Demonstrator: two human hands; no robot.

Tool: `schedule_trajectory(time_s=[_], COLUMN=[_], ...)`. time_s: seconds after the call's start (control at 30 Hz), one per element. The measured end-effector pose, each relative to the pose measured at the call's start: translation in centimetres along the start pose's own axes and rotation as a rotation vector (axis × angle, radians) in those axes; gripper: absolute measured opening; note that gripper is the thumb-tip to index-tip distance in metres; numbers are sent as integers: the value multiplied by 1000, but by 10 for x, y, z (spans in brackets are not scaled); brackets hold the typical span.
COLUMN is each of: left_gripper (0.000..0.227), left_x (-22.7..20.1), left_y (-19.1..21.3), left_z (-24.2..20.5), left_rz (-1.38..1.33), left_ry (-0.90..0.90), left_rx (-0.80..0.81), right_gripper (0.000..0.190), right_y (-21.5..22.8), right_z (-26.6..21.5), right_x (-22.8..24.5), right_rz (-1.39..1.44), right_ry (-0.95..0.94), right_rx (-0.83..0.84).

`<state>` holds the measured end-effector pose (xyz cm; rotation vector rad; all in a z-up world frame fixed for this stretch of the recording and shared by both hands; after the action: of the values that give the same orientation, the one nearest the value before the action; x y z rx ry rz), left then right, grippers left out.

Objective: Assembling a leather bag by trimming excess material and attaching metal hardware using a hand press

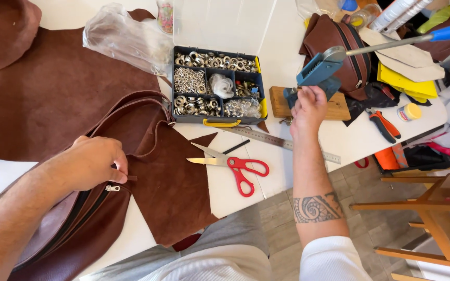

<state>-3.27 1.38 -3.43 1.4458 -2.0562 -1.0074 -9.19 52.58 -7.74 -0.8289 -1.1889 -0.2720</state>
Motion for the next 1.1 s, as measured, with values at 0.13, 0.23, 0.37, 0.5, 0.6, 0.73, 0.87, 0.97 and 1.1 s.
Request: schedule_trajectory(time_s=[0.13, 0.23, 0.37, 0.5, 0.6, 0.73, 0.87, 0.97, 1.1], left_gripper=[8, 8, 6, 7, 6, 8, 7, 7, 10], left_x=[1, 0, 2, 4, 8, 8, 11, 12, 16], left_y=[0, 3, 0, 1, -4, -3, -6, -12, -14], left_z=[2, -3, 0, -1, 5, 5, 6, 9, 11], left_rz=[18, -21, -23, -50, -60, -31, -46, -26, -49], left_ry=[12, 13, 16, 38, 23, 2, -13, -24, -28], left_rx=[12, -6, -12, -25, -56, -50, -78, -61, -107], right_gripper=[35, 39, 16, 12, 24, 42, 14, 19, 18], right_y=[-12, -6, -28, -28, -16, -11, -7, 14, 0], right_z=[0, 9, -8, -8, 5, 10, -1, -9, -35], right_x=[-2, -16, 4, 8, -4, -11, -3, 10, 49], right_rz=[76, 89, 0, -65, -65, -18, 1, -149, -776], right_ry=[-13, 24, -26, 20, 72, 89, 30, 95, 410], right_rx=[-23, -175, -30, 77, -32, -102, -80, -120, 231])
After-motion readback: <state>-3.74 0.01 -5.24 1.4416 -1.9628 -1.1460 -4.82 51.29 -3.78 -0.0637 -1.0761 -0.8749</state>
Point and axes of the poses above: each hand's wrist, its own z-axis towards the middle knuckle, its own y-axis out of the back of the hand, x = y × z, the point moved 5 cm from there along z, towards the middle knuckle, and after that the axes turned 7 degrees about z, right-handed, at the moved point
